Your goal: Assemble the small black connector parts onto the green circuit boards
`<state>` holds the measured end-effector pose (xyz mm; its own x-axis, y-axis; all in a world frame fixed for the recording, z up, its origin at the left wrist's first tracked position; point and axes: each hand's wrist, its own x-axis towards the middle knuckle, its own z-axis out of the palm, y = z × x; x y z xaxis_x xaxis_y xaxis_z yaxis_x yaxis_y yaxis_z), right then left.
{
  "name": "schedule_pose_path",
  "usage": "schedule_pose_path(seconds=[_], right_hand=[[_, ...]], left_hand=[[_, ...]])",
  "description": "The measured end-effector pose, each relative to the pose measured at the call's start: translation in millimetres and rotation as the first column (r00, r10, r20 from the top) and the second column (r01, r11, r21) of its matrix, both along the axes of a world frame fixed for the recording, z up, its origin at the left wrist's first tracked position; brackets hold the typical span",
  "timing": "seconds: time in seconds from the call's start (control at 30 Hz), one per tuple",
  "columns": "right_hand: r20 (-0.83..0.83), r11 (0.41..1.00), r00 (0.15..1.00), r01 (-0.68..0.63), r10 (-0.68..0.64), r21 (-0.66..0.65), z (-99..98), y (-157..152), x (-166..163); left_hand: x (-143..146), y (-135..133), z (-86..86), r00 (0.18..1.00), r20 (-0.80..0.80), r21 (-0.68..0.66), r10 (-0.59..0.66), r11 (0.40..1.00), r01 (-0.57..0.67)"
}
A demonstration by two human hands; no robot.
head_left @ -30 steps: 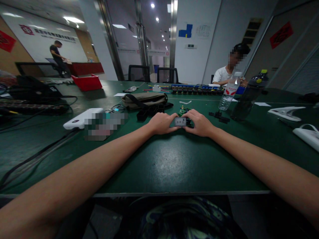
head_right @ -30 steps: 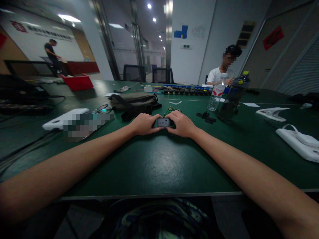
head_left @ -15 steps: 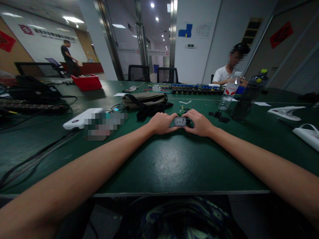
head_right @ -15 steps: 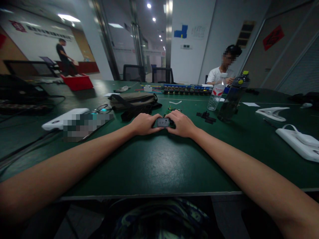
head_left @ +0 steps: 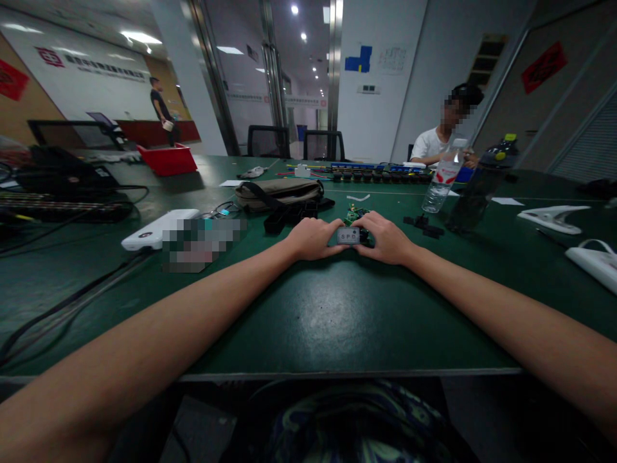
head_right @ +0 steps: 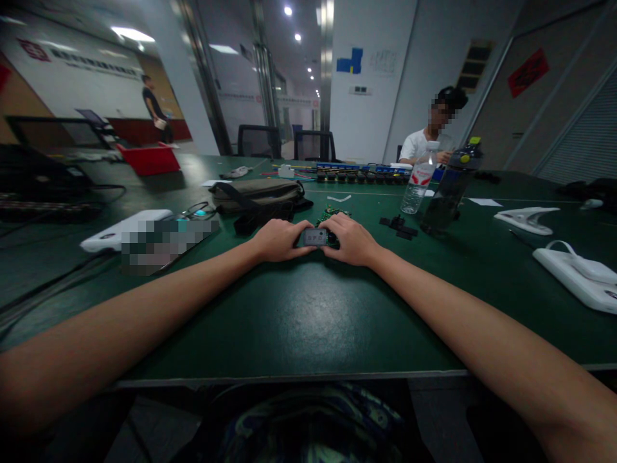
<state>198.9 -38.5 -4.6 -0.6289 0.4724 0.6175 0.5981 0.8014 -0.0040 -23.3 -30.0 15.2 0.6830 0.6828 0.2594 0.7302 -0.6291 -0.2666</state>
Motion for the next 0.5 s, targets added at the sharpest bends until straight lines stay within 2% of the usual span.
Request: schedule_pose_path(seconds=[0.5], right_hand=[[-0.009,1.000,1.000,-0.007,0.007,0.003,-0.3,-0.1,0.0]], left_hand=[[-0.4,0.4,-0.1,1.000,-0.005,0.018,-0.008,1.000,0.008]])
